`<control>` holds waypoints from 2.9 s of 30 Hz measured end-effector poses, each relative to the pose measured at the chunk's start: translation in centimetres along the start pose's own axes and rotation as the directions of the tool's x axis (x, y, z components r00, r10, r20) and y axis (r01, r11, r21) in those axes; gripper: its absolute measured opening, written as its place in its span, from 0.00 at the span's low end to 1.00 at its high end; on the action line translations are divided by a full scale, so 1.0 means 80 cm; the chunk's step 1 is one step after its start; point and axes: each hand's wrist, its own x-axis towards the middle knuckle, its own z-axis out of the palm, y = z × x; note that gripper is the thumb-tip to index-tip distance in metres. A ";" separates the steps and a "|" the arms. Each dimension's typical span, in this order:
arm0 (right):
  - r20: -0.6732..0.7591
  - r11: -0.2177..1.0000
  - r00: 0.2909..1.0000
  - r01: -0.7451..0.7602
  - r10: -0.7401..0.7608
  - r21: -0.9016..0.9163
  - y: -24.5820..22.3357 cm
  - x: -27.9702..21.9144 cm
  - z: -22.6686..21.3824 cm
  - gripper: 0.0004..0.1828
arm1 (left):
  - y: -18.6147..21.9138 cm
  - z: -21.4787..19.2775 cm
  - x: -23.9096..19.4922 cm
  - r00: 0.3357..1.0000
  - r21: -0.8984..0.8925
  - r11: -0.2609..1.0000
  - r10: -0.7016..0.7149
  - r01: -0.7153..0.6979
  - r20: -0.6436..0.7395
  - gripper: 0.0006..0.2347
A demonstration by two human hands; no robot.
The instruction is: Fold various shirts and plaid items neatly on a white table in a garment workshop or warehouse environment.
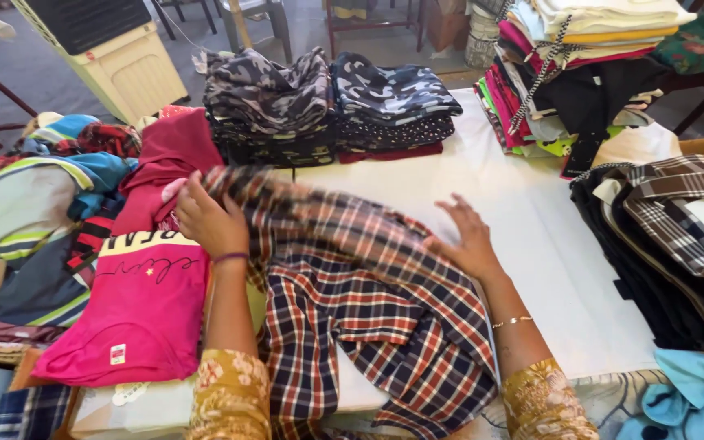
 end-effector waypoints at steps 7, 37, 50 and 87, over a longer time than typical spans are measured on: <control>0.323 0.935 0.881 0.295 -0.345 0.195 -0.079 -0.022 -0.010 0.46 | -0.049 0.043 -0.071 0.930 0.009 0.978 0.193 -0.206 0.314 0.32; -0.665 0.906 0.727 0.381 -0.171 0.183 -0.130 0.085 -0.124 0.15 | 0.009 -0.011 -0.063 0.945 -0.459 0.843 0.327 -0.281 0.021 0.10; 0.414 0.929 0.882 -0.065 0.225 -0.366 -0.124 0.046 0.006 0.67 | -0.026 0.003 -0.046 0.994 -0.371 0.928 0.064 -0.026 0.091 0.12; 0.076 0.797 0.923 -0.282 0.377 -0.535 0.027 0.016 -0.002 0.56 | -0.056 0.024 -0.078 0.796 0.311 0.944 -0.103 -0.111 0.597 0.33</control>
